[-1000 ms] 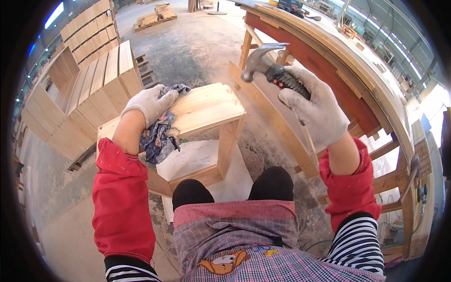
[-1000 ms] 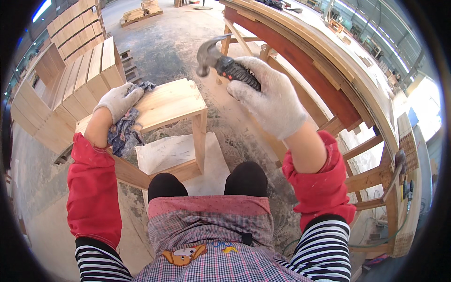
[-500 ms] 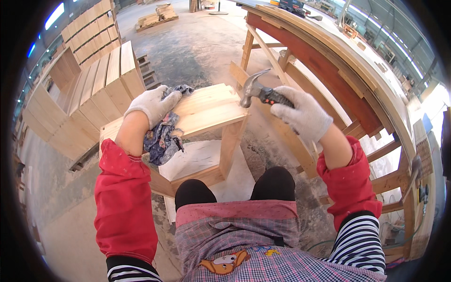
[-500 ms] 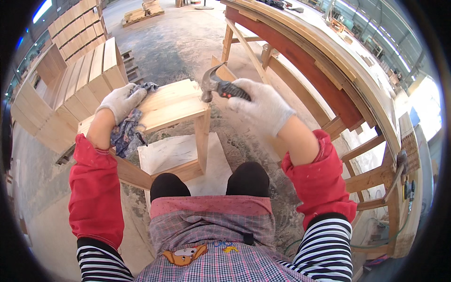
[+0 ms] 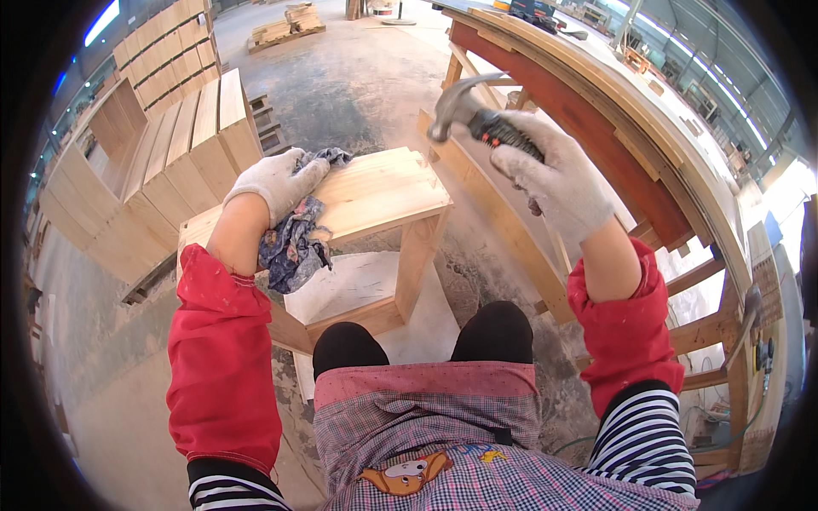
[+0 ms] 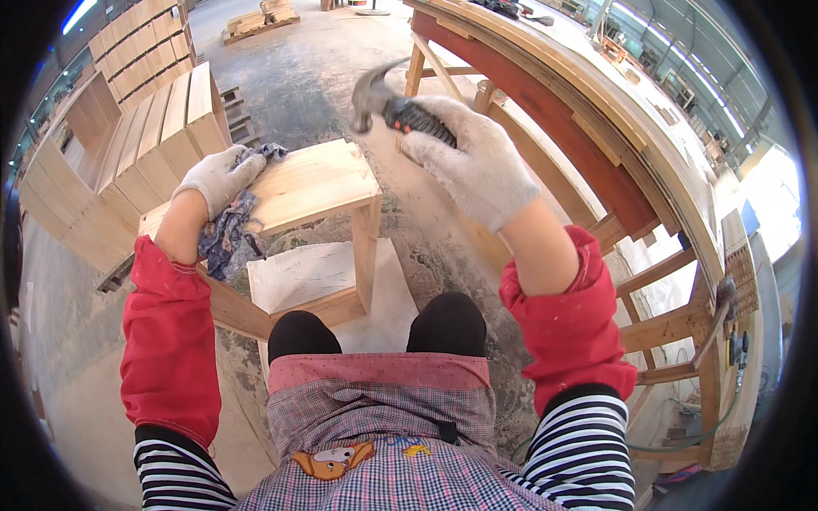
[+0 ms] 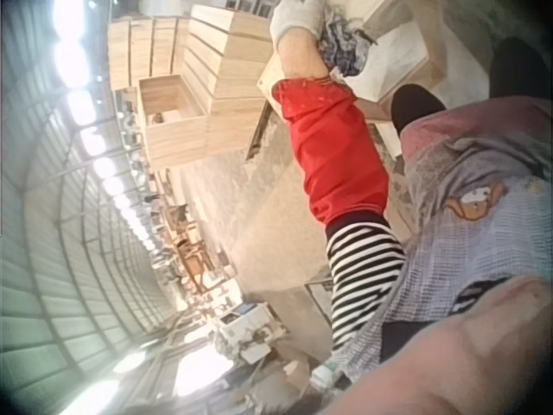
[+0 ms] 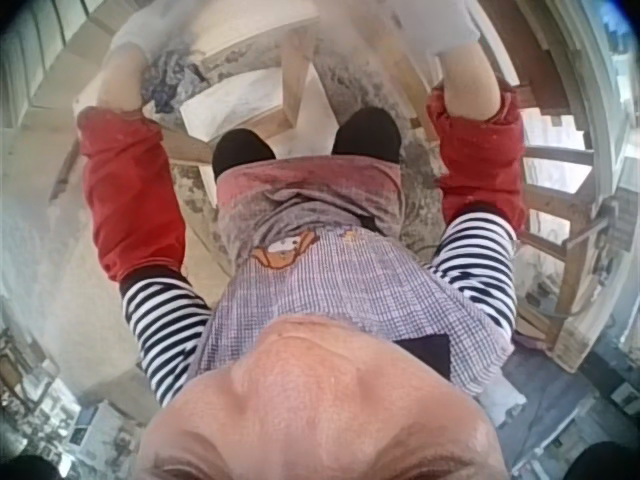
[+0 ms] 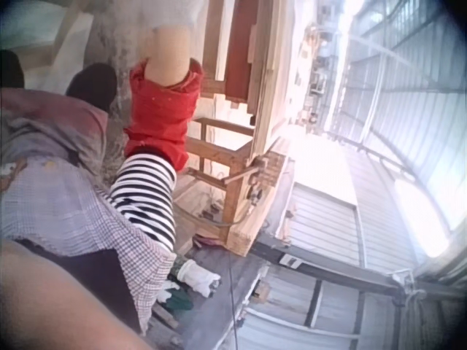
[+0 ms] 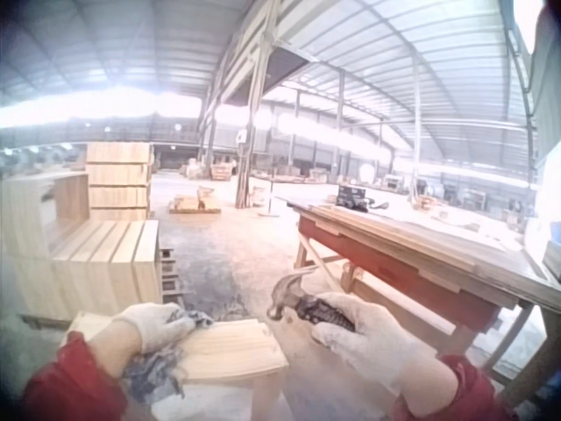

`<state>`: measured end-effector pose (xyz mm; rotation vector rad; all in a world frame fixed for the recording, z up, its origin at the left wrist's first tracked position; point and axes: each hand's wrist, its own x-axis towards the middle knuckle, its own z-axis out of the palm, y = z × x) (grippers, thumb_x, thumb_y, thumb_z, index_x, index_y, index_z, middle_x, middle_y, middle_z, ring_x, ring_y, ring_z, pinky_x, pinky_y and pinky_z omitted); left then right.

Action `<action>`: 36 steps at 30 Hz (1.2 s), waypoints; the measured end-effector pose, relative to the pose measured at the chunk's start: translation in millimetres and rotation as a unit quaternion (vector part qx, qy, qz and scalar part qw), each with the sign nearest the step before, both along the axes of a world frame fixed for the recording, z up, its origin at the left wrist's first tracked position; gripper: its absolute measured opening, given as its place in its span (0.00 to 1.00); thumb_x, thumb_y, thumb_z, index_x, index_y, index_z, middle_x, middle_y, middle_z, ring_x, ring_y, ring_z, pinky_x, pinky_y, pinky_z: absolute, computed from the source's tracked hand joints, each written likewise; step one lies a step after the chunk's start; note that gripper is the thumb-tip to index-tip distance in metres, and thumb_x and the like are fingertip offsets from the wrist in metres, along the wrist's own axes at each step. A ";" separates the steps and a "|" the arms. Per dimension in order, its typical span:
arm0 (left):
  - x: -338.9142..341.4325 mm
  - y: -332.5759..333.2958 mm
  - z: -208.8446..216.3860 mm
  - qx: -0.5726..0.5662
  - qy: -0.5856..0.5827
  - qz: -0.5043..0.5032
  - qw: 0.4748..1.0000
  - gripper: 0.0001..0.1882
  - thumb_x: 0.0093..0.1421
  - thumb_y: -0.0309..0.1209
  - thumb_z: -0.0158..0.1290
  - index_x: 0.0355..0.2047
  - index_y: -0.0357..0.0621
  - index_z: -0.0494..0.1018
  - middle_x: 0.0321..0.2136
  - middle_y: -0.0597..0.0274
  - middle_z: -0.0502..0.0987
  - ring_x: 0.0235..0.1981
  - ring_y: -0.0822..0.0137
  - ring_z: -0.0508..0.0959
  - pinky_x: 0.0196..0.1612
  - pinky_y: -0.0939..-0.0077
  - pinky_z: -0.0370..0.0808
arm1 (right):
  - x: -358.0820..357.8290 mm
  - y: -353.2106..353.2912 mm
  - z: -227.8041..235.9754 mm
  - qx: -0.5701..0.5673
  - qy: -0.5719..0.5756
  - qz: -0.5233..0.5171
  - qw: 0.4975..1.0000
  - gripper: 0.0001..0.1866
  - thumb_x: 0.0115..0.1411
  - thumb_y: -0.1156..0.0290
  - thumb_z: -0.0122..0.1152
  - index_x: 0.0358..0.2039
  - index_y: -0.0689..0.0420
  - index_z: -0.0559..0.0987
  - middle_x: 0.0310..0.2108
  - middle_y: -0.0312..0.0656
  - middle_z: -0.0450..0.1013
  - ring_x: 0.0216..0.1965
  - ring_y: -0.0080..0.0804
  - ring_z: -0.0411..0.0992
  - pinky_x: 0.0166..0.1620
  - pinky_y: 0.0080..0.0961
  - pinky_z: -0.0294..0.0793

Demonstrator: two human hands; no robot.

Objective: The person uses a hammer to tap and secure wooden pieces together, then assembles a wooden drawer frame by fitting side panels and a bottom sheet. They use a chisel to smooth edges and remove excess material from the assembled structure.

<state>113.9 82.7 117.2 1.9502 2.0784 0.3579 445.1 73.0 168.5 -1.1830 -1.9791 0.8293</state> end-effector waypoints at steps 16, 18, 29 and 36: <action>3.3 -0.9 -1.0 0.007 0.007 0.014 1.000 0.31 0.62 0.57 0.42 0.48 0.41 0.73 0.44 0.42 0.78 0.48 0.44 0.76 0.51 0.60 0.71 | 5.7 20.9 -24.3 -0.011 -0.079 0.008 0.997 0.16 0.60 0.69 0.59 0.48 0.58 0.77 0.31 0.39 0.75 0.32 0.24 0.71 0.39 0.23 0.71; 1.6 -0.6 1.4 0.003 0.007 0.017 1.000 0.32 0.62 0.57 0.42 0.48 0.41 0.73 0.44 0.42 0.77 0.48 0.44 0.75 0.51 0.60 0.71 | 7.8 32.6 -14.4 0.011 -0.112 0.007 0.994 0.15 0.60 0.68 0.59 0.47 0.57 0.77 0.30 0.39 0.75 0.31 0.25 0.71 0.38 0.24 0.71; 3.3 -3.7 3.1 0.009 0.001 0.015 1.000 0.31 0.62 0.58 0.42 0.50 0.44 0.73 0.47 0.42 0.77 0.50 0.44 0.74 0.52 0.60 0.70 | 0.5 48.7 -24.7 0.081 -0.046 -0.012 0.996 0.17 0.60 0.62 0.59 0.45 0.59 0.78 0.33 0.46 0.76 0.36 0.34 0.74 0.44 0.29 0.71; 5.2 -0.6 3.0 0.001 0.003 0.012 1.000 0.31 0.62 0.57 0.42 0.50 0.44 0.73 0.45 0.42 0.77 0.49 0.44 0.75 0.52 0.59 0.70 | -3.0 34.5 -32.4 0.046 -0.083 0.003 0.996 0.18 0.60 0.64 0.60 0.48 0.58 0.76 0.34 0.51 0.76 0.38 0.41 0.74 0.45 0.30 0.71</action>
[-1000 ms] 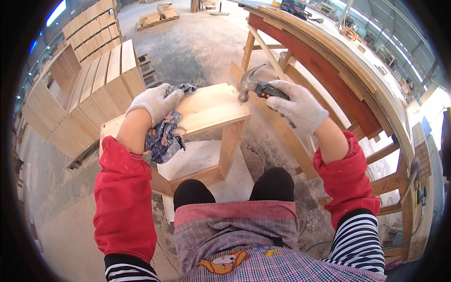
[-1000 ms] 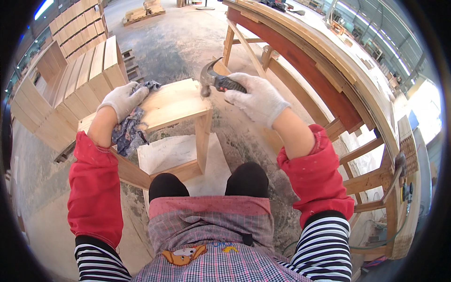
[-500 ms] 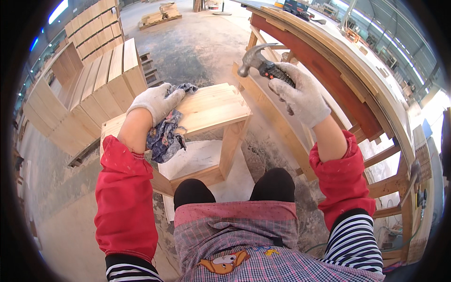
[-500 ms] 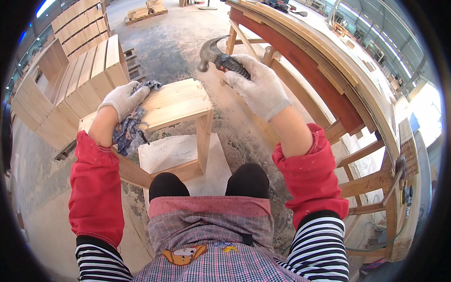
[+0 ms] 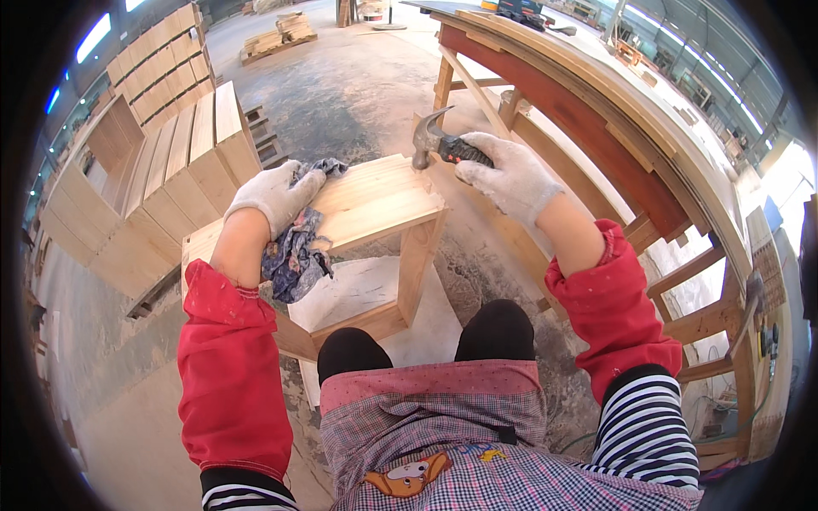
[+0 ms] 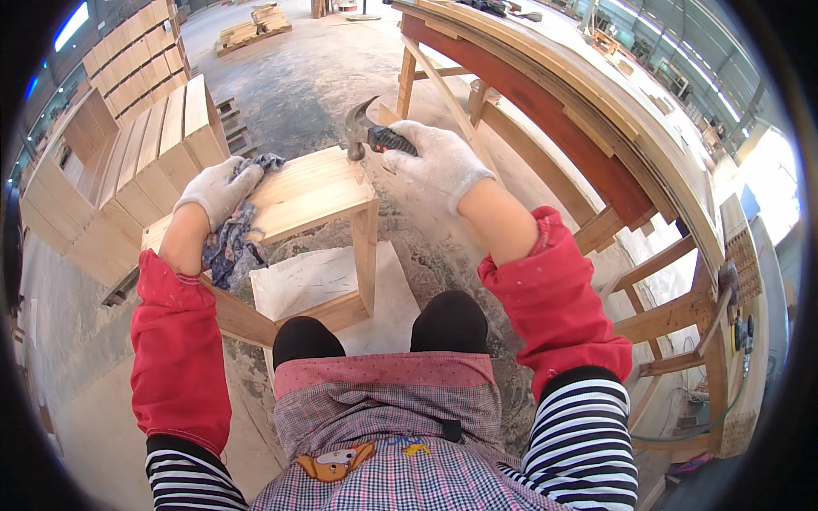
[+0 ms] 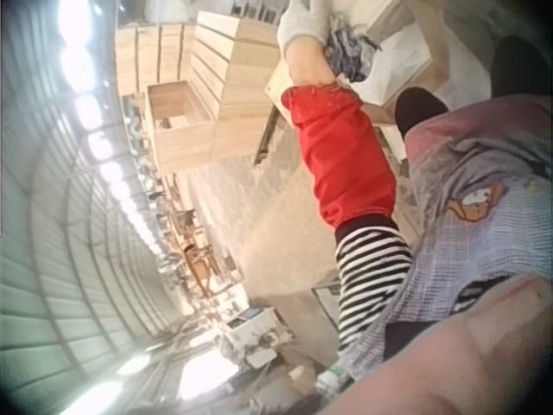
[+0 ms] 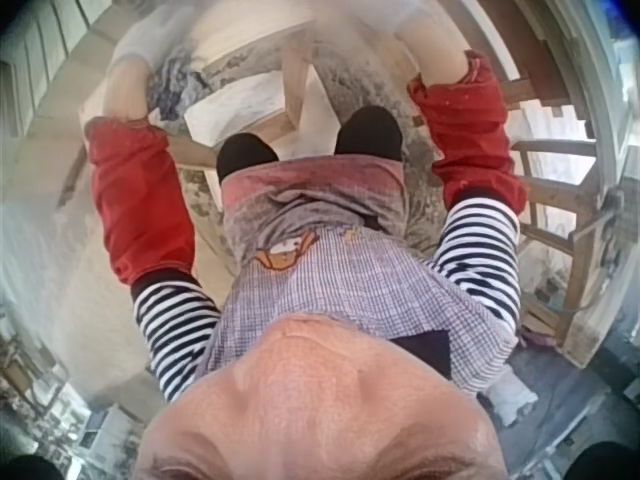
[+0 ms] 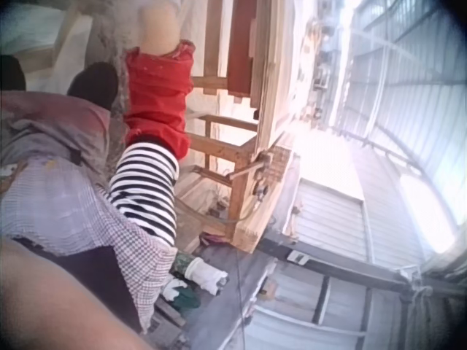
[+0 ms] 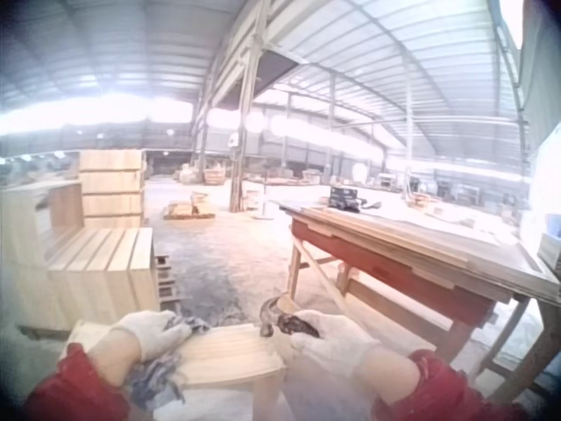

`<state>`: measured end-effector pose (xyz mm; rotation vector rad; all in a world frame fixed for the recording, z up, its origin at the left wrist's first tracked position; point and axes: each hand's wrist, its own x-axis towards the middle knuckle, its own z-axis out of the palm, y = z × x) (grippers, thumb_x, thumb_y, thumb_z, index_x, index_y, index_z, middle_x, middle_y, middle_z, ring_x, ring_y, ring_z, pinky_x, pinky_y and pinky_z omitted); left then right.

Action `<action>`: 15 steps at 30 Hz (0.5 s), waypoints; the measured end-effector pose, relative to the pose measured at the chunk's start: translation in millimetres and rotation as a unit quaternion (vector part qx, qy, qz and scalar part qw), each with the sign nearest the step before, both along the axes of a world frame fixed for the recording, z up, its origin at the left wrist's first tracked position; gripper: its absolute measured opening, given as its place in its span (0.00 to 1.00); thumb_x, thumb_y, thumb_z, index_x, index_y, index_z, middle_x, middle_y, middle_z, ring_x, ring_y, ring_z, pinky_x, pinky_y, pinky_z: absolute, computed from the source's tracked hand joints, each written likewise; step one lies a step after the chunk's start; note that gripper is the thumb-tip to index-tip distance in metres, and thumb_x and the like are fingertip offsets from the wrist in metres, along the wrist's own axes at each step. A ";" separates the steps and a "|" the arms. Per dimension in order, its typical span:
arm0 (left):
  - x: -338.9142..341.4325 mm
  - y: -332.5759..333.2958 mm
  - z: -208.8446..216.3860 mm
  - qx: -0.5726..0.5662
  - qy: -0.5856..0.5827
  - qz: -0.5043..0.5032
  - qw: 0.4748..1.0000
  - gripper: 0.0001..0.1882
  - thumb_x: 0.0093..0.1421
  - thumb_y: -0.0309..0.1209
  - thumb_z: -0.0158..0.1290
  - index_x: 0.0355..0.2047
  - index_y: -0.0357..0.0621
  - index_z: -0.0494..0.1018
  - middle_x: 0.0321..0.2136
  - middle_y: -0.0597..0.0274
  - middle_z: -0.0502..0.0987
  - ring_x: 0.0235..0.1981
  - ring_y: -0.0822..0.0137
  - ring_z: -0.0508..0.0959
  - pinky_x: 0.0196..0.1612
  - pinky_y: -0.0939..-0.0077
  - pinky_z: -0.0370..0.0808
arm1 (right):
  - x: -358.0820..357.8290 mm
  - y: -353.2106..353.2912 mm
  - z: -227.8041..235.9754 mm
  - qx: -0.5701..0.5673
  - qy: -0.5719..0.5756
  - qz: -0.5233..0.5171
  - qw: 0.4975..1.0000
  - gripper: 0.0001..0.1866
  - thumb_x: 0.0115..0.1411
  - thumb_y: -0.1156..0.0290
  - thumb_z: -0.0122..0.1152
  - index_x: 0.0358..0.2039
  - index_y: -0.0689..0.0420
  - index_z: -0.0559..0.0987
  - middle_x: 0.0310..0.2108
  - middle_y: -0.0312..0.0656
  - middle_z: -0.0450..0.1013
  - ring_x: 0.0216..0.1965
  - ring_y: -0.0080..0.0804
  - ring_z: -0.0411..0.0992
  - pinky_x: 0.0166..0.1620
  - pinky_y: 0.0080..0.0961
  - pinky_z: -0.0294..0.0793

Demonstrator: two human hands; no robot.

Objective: The person uses a hammer to tap and secure wooden pieces together, then assembles a wooden drawer frame by fitting side panels and a bottom sheet. They use a chisel to smooth edges and remove excess material from the assembled structure.

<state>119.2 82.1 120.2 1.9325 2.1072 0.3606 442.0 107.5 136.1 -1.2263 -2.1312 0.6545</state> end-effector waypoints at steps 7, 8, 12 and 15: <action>-8.1 -0.5 -8.3 0.034 -0.008 -0.011 0.999 0.32 0.62 0.59 0.42 0.49 0.44 0.73 0.44 0.42 0.78 0.48 0.43 0.75 0.51 0.59 0.70 | 19.4 -62.2 9.8 0.001 0.005 -0.009 1.000 0.18 0.59 0.68 0.59 0.49 0.61 0.76 0.30 0.46 0.75 0.32 0.31 0.74 0.41 0.26 0.72; -7.4 0.4 -8.7 0.032 -0.008 -0.012 0.999 0.32 0.62 0.59 0.42 0.49 0.44 0.73 0.44 0.42 0.78 0.48 0.43 0.75 0.51 0.59 0.70 | 21.6 -66.0 9.5 0.009 -0.029 -0.006 1.000 0.18 0.59 0.69 0.59 0.49 0.61 0.76 0.30 0.45 0.75 0.32 0.29 0.73 0.40 0.25 0.72; -8.7 2.6 -10.1 0.020 -0.015 -0.002 1.000 0.32 0.62 0.59 0.42 0.49 0.44 0.73 0.44 0.42 0.77 0.49 0.42 0.75 0.51 0.59 0.70 | 37.6 -70.1 18.2 0.014 0.034 0.001 0.999 0.18 0.59 0.72 0.59 0.51 0.61 0.75 0.28 0.40 0.73 0.31 0.22 0.71 0.38 0.22 0.72; -11.7 3.8 -13.9 0.022 -0.013 -0.005 1.000 0.32 0.62 0.59 0.42 0.49 0.43 0.73 0.44 0.41 0.77 0.49 0.42 0.75 0.51 0.59 0.70 | 32.3 -78.7 15.2 -0.019 0.121 0.005 0.992 0.19 0.60 0.71 0.58 0.53 0.61 0.73 0.28 0.40 0.73 0.31 0.24 0.72 0.38 0.24 0.72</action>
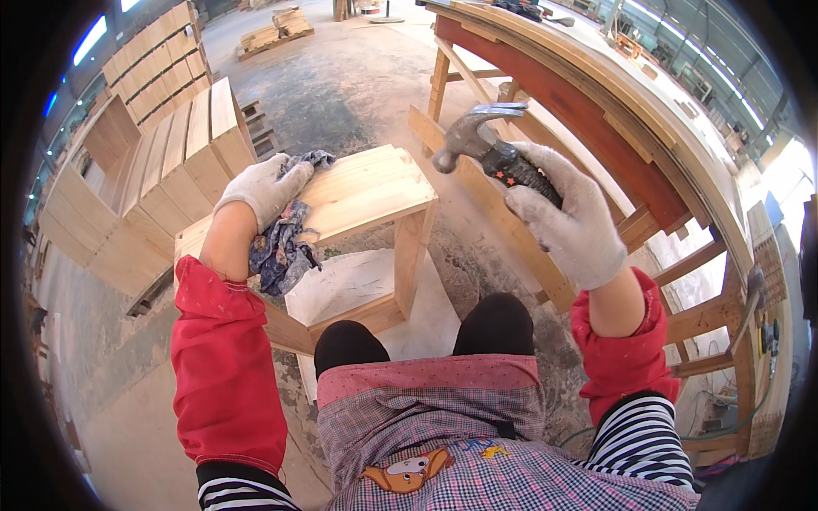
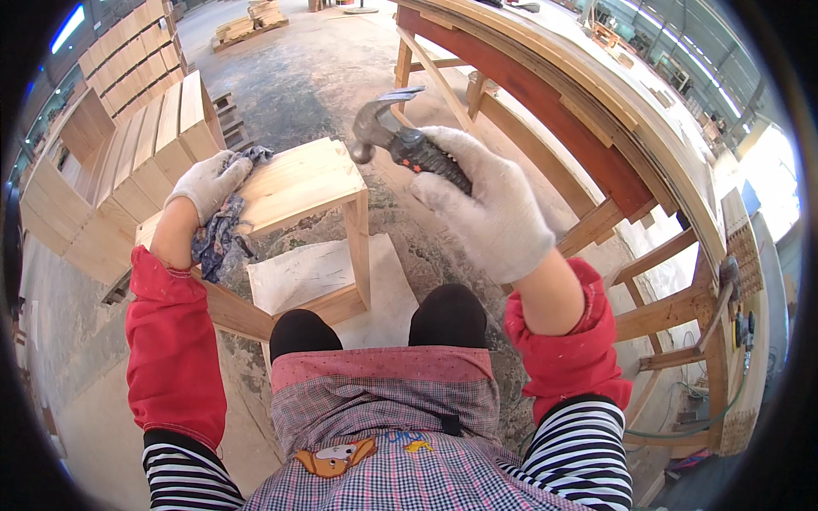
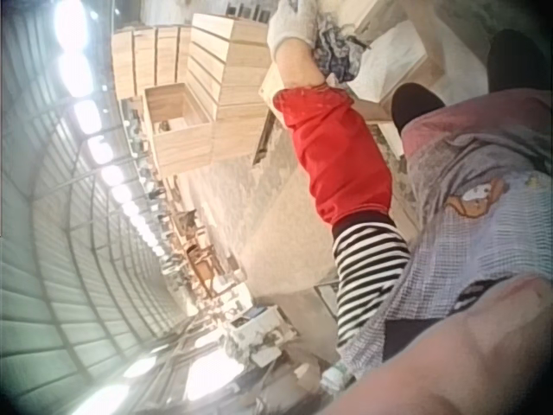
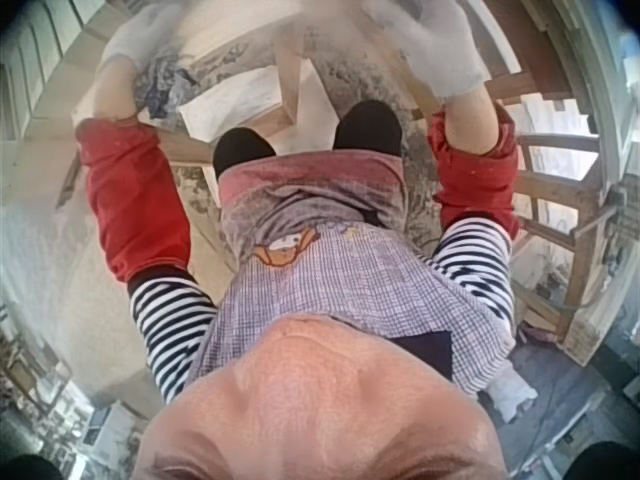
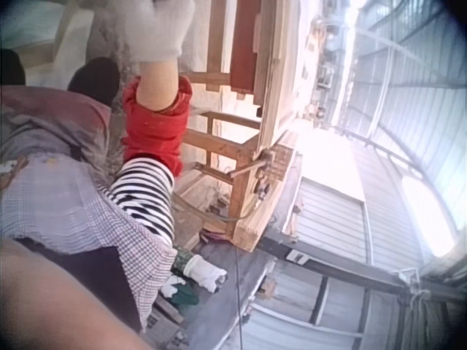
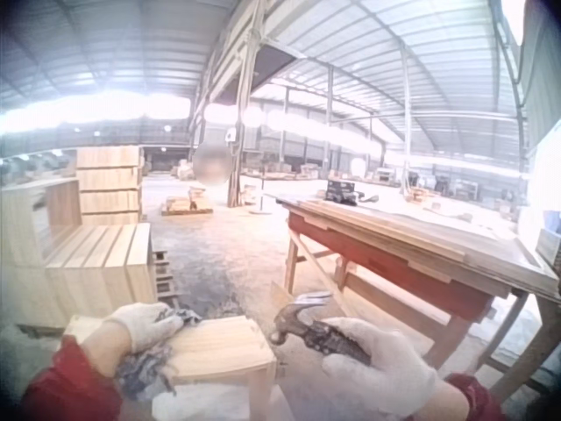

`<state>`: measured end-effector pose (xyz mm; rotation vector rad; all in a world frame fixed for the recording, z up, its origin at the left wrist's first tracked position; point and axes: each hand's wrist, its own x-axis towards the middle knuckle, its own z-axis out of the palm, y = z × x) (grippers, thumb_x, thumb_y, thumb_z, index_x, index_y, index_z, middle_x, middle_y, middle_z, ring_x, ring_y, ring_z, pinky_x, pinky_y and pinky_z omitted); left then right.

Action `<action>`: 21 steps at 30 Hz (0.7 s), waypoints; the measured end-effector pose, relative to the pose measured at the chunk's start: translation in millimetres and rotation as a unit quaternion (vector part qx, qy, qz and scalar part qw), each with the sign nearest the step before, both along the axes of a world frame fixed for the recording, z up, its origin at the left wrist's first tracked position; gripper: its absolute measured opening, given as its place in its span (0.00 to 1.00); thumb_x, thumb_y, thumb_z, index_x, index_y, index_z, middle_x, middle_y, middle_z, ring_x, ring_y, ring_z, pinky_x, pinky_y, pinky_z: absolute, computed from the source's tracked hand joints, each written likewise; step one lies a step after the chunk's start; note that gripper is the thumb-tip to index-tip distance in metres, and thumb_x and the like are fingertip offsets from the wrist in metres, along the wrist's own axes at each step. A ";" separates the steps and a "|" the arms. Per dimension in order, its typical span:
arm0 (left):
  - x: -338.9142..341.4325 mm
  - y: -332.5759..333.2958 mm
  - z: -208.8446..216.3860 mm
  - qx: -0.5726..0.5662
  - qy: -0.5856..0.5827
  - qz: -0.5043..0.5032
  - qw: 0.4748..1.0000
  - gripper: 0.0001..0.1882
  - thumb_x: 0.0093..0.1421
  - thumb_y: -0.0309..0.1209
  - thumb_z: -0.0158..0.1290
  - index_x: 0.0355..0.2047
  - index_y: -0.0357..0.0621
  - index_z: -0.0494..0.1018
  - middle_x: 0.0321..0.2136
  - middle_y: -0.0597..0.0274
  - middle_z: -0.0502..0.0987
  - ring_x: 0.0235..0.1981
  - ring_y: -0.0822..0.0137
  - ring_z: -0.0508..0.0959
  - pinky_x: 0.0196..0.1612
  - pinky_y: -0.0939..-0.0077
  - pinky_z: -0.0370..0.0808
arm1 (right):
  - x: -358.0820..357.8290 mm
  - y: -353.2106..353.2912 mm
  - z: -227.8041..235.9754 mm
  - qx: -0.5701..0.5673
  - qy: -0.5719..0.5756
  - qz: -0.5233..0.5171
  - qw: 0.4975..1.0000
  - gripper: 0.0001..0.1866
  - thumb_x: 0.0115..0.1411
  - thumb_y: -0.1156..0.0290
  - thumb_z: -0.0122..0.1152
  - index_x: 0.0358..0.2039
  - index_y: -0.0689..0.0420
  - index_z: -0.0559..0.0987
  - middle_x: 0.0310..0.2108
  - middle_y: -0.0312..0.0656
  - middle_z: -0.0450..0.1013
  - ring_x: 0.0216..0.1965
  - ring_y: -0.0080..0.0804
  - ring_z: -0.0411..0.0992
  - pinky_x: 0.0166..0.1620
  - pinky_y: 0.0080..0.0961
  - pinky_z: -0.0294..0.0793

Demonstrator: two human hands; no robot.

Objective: The person uses a hammer to tap and secure wooden pieces together, then assembles a wooden drawer frame by fitting side panels and a bottom sheet. They use a chisel to smooth edges and remove excess material from the assembled structure.

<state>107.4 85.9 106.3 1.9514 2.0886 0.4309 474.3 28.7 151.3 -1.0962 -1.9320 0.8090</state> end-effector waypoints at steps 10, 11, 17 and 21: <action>2.1 -2.1 3.9 -0.005 -0.009 0.009 1.000 0.31 0.62 0.58 0.42 0.48 0.44 0.73 0.42 0.42 0.78 0.48 0.43 0.76 0.50 0.60 0.71 | -2.6 1.9 8.4 0.014 0.026 -0.007 1.000 0.17 0.60 0.71 0.58 0.50 0.61 0.75 0.29 0.39 0.74 0.30 0.23 0.72 0.37 0.22 0.72; -1.0 -1.6 0.2 0.007 -0.007 0.006 1.000 0.31 0.62 0.58 0.43 0.48 0.45 0.73 0.42 0.42 0.78 0.48 0.43 0.76 0.50 0.60 0.71 | -8.4 -0.6 4.7 0.023 0.087 -0.024 0.996 0.17 0.61 0.71 0.57 0.50 0.61 0.75 0.29 0.39 0.74 0.30 0.23 0.72 0.37 0.22 0.72; 6.6 0.5 3.8 0.006 -0.010 0.005 1.000 0.30 0.62 0.58 0.43 0.47 0.44 0.74 0.42 0.43 0.78 0.47 0.43 0.76 0.49 0.60 0.71 | 0.2 13.7 10.5 0.085 -0.209 0.017 0.974 0.18 0.59 0.68 0.59 0.49 0.62 0.75 0.27 0.45 0.72 0.29 0.30 0.72 0.37 0.28 0.73; 3.6 -6.0 7.9 -0.017 0.011 0.021 1.000 0.30 0.62 0.58 0.43 0.47 0.44 0.74 0.41 0.42 0.78 0.46 0.43 0.76 0.49 0.60 0.71 | -10.5 1.4 17.3 0.174 -0.031 -0.004 0.984 0.17 0.58 0.73 0.58 0.49 0.60 0.75 0.25 0.40 0.68 0.26 0.26 0.68 0.34 0.24 0.70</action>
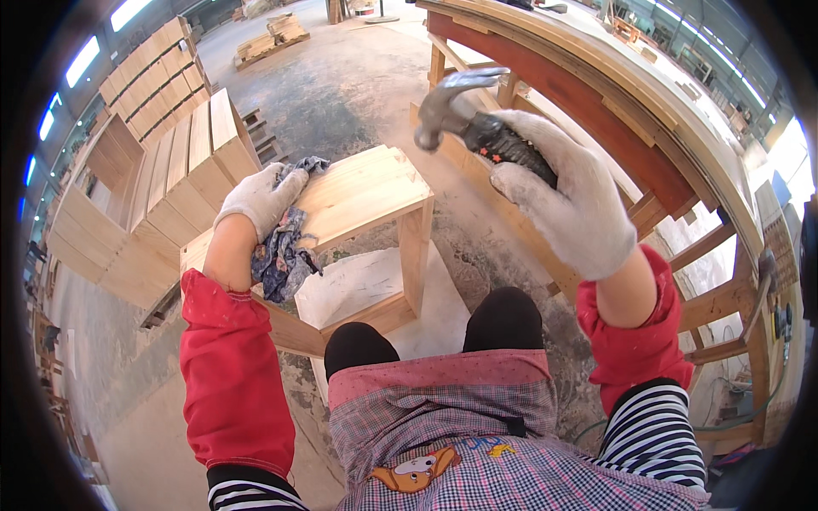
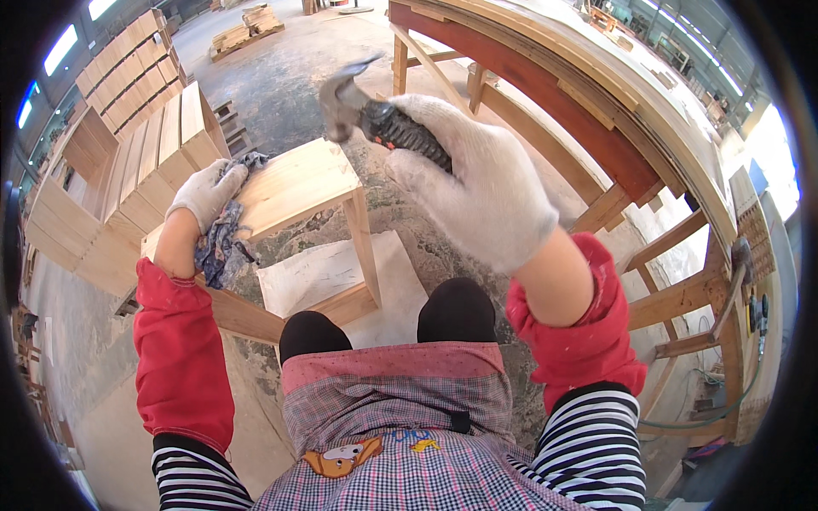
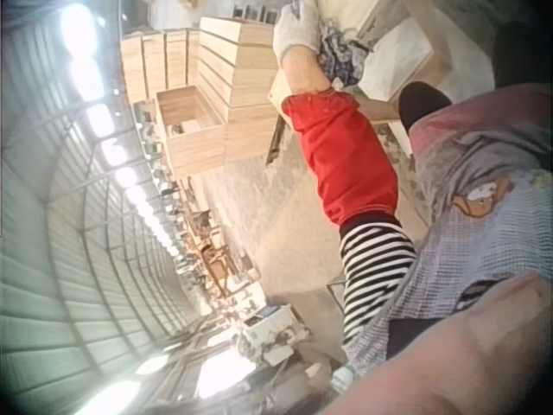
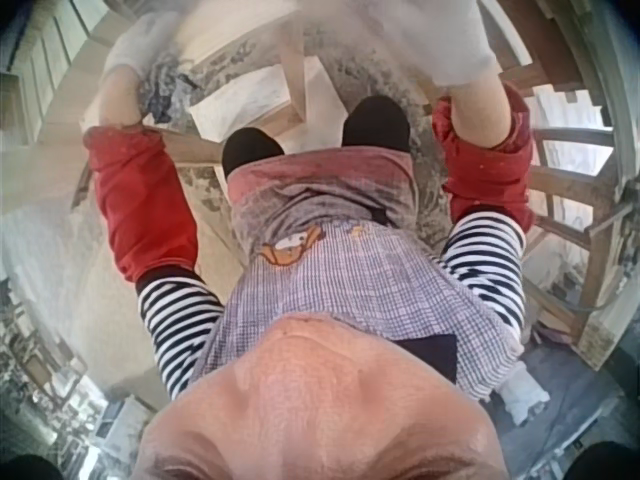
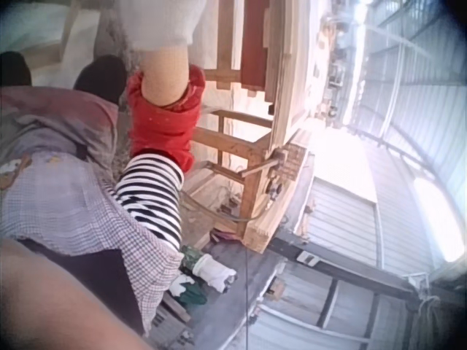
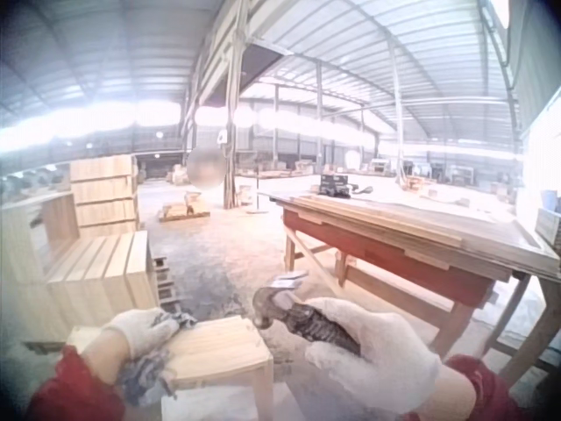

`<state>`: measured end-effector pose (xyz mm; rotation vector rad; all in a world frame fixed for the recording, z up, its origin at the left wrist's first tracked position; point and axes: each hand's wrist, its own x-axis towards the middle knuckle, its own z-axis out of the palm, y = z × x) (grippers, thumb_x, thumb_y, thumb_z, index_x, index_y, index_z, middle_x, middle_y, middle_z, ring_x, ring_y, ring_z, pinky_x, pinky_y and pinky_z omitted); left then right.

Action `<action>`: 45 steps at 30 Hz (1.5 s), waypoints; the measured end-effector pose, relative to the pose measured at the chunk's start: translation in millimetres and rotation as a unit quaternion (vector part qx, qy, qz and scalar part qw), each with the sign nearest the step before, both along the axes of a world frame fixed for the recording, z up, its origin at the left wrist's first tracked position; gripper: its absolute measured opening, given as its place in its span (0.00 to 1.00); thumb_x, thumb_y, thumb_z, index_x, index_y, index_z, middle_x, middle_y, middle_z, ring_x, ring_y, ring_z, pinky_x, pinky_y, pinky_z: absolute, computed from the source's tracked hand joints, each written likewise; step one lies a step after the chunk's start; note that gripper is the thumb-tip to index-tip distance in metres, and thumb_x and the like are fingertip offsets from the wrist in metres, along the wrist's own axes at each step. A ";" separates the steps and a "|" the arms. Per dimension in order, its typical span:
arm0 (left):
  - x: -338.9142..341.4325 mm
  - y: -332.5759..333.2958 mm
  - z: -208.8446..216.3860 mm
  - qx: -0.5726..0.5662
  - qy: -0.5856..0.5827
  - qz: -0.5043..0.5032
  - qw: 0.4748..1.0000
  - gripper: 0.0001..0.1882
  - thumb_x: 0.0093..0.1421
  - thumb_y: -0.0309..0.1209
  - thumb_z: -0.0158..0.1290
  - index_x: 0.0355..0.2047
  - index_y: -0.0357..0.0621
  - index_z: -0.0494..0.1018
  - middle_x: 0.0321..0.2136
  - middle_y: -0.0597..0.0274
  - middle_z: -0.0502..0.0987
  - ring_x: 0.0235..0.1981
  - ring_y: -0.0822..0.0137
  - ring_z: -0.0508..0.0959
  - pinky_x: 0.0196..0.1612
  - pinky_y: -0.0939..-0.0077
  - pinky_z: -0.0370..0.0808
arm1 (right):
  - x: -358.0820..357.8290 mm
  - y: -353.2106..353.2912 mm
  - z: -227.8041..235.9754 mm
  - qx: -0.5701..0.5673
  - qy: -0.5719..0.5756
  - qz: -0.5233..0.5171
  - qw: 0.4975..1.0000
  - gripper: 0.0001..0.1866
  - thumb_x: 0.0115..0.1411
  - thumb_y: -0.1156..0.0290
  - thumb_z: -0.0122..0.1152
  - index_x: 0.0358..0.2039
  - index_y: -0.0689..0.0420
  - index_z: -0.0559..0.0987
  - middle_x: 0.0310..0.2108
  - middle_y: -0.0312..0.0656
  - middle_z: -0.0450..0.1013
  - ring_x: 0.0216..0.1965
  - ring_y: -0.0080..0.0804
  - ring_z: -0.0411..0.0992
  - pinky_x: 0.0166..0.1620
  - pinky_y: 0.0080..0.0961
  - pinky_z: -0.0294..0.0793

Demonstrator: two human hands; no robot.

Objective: The person uses a hammer to tap and secure wooden pieces together, then assembles a wooden drawer frame by fitting side panels and a bottom sheet. They use a chisel to smooth edges and remove excess material from the assembled structure.

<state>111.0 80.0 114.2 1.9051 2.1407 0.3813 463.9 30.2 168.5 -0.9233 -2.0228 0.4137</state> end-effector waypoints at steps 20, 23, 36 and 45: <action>5.4 3.6 -2.1 0.031 -0.016 -0.005 0.999 0.29 0.62 0.58 0.43 0.44 0.44 0.74 0.36 0.40 0.79 0.44 0.41 0.77 0.46 0.57 0.71 | 24.7 3.7 -40.7 -0.208 0.021 0.029 0.978 0.20 0.59 0.65 0.59 0.51 0.57 0.73 0.28 0.43 0.75 0.29 0.31 0.77 0.32 0.29 0.74; 0.4 1.4 -6.9 0.050 0.003 -0.005 0.999 0.31 0.61 0.58 0.42 0.45 0.43 0.73 0.36 0.40 0.79 0.44 0.42 0.77 0.46 0.57 0.71 | 26.2 -18.7 -56.3 -0.399 0.253 0.073 0.879 0.23 0.59 0.59 0.63 0.50 0.57 0.73 0.29 0.39 0.75 0.28 0.27 0.75 0.28 0.25 0.74; 13.4 0.2 0.2 0.032 0.002 0.005 0.999 0.30 0.62 0.59 0.41 0.44 0.44 0.73 0.35 0.39 0.79 0.43 0.40 0.77 0.45 0.54 0.71 | -86.5 10.8 -254.8 -0.803 0.459 0.115 0.362 0.14 0.62 0.58 0.61 0.31 0.55 0.72 0.16 0.33 0.70 0.14 0.24 0.68 0.17 0.23 0.69; 12.6 2.5 -2.3 0.075 0.047 -0.012 0.996 0.31 0.61 0.56 0.45 0.54 0.46 0.70 0.46 0.42 0.77 0.49 0.44 0.76 0.50 0.56 0.71 | -106.8 27.1 -181.6 -0.727 0.475 0.052 0.493 0.11 0.61 0.60 0.61 0.31 0.53 0.75 0.17 0.32 0.69 0.13 0.22 0.65 0.14 0.19 0.64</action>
